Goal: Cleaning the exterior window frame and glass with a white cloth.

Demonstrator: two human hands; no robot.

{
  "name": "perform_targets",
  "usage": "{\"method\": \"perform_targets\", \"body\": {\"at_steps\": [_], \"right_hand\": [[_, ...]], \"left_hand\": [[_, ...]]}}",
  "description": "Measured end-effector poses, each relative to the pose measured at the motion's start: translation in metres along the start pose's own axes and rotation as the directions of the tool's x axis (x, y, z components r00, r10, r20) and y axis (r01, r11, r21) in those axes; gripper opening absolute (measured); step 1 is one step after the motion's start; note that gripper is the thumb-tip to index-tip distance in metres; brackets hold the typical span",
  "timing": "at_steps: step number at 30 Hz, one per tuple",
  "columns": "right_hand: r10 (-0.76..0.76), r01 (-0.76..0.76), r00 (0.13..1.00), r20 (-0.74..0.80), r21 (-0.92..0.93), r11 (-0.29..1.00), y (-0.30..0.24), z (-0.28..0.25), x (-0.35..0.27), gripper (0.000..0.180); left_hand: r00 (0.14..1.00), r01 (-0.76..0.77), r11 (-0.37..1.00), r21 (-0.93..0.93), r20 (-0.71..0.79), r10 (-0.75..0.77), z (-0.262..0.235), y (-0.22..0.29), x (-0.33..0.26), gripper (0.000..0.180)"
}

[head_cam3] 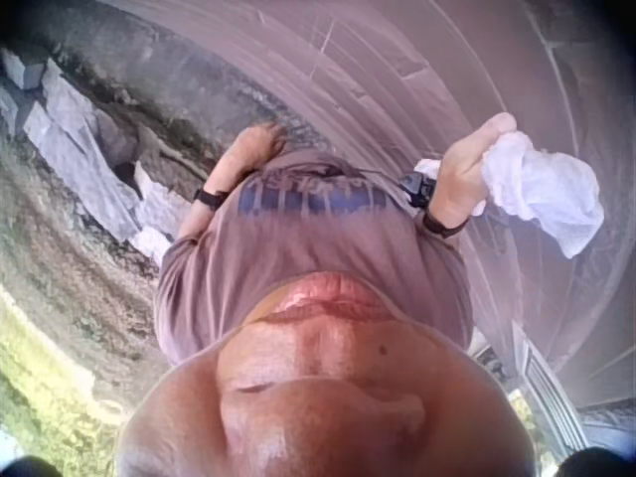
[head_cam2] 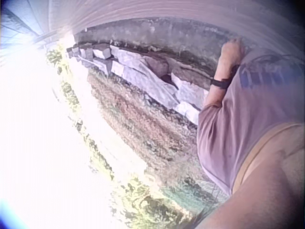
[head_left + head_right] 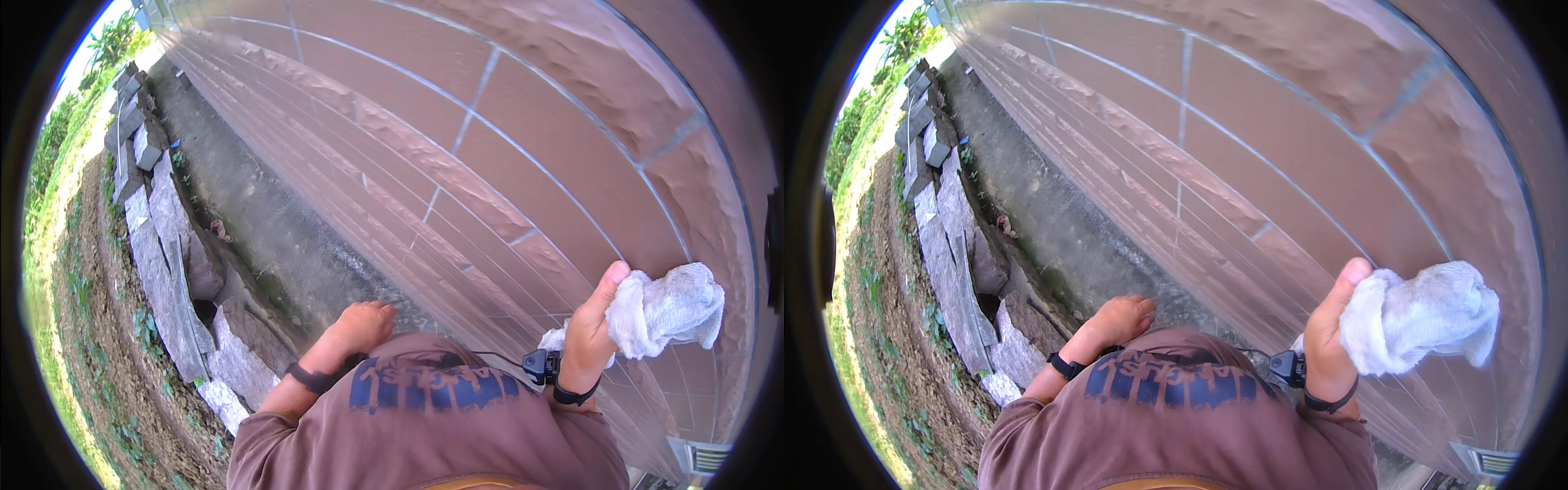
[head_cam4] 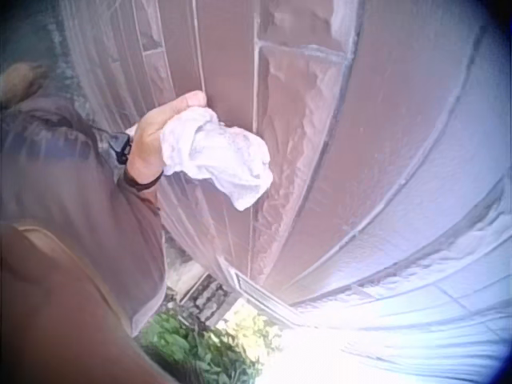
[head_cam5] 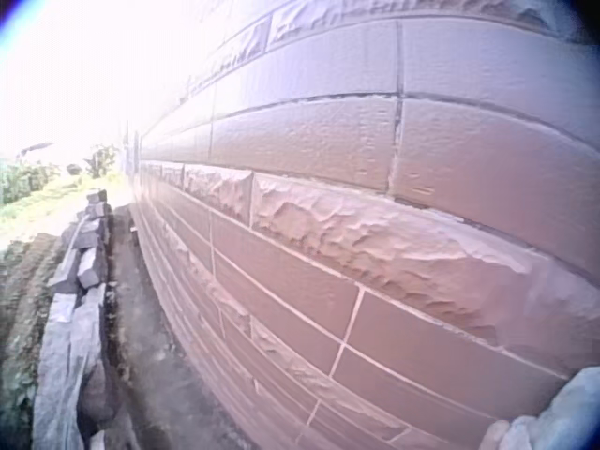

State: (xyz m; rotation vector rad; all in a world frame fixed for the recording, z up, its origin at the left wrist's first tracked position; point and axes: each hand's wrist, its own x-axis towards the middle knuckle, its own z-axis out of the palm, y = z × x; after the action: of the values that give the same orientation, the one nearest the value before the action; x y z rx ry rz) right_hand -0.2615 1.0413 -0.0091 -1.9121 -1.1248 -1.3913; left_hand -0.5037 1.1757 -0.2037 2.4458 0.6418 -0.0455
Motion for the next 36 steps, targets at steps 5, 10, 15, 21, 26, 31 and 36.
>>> {"method": "perform_targets", "body": {"at_steps": [5, 10, 15, 21, 26, 31, 36], "right_hand": [[0.125, -0.124, 0.992, -0.022, 0.047, 0.991, -0.018, 0.028, 0.008, 0.049], [0.069, -0.079, 0.989, -0.133, -0.076, 0.994, -0.019, 0.045, 0.019, 0.054], [-0.021, -0.001, 0.975, -0.222, -0.099, 0.995, -0.009, 0.05, 0.018, 0.052], [-0.017, -0.045, 0.985, -0.17, -0.354, 0.934, -0.013, 0.058, 0.016, 0.041], [0.052, -0.112, 0.971, -0.234, -0.251, 0.961, -0.082, 0.093, 0.024, 0.037], [0.101, -0.112, 0.982, -0.157, -0.063, 0.992, -0.152, 0.128, 0.033, 0.049], [0.087, -0.096, 0.993, 0.076, 0.131, 0.987, -0.221, 0.16, 0.025, 0.06]], "left_hand": [[0.983, 0.174, 0.981, -0.083, -0.049, -0.178, -0.005, -0.031, -0.031, 0.024], [0.958, 0.269, 0.96, -0.074, -0.08, -0.274, -0.011, -0.059, -0.06, 0.024], [0.943, 0.319, 0.939, -0.129, -0.056, -0.328, -0.01, -0.085, -0.075, 0.028], [0.923, 0.382, 0.924, -0.032, 0.072, -0.379, -0.024, -0.113, -0.085, 0.032], [0.91, 0.403, 0.915, 0.011, 0.104, -0.401, -0.051, -0.147, -0.084, 0.031], [0.893, 0.45, 0.892, 0.044, -0.03, -0.449, -0.085, -0.191, -0.075, 0.022], [0.935, 0.354, 0.927, 0.127, -0.059, -0.349, -0.129, -0.221, -0.052, 0.02]]}}
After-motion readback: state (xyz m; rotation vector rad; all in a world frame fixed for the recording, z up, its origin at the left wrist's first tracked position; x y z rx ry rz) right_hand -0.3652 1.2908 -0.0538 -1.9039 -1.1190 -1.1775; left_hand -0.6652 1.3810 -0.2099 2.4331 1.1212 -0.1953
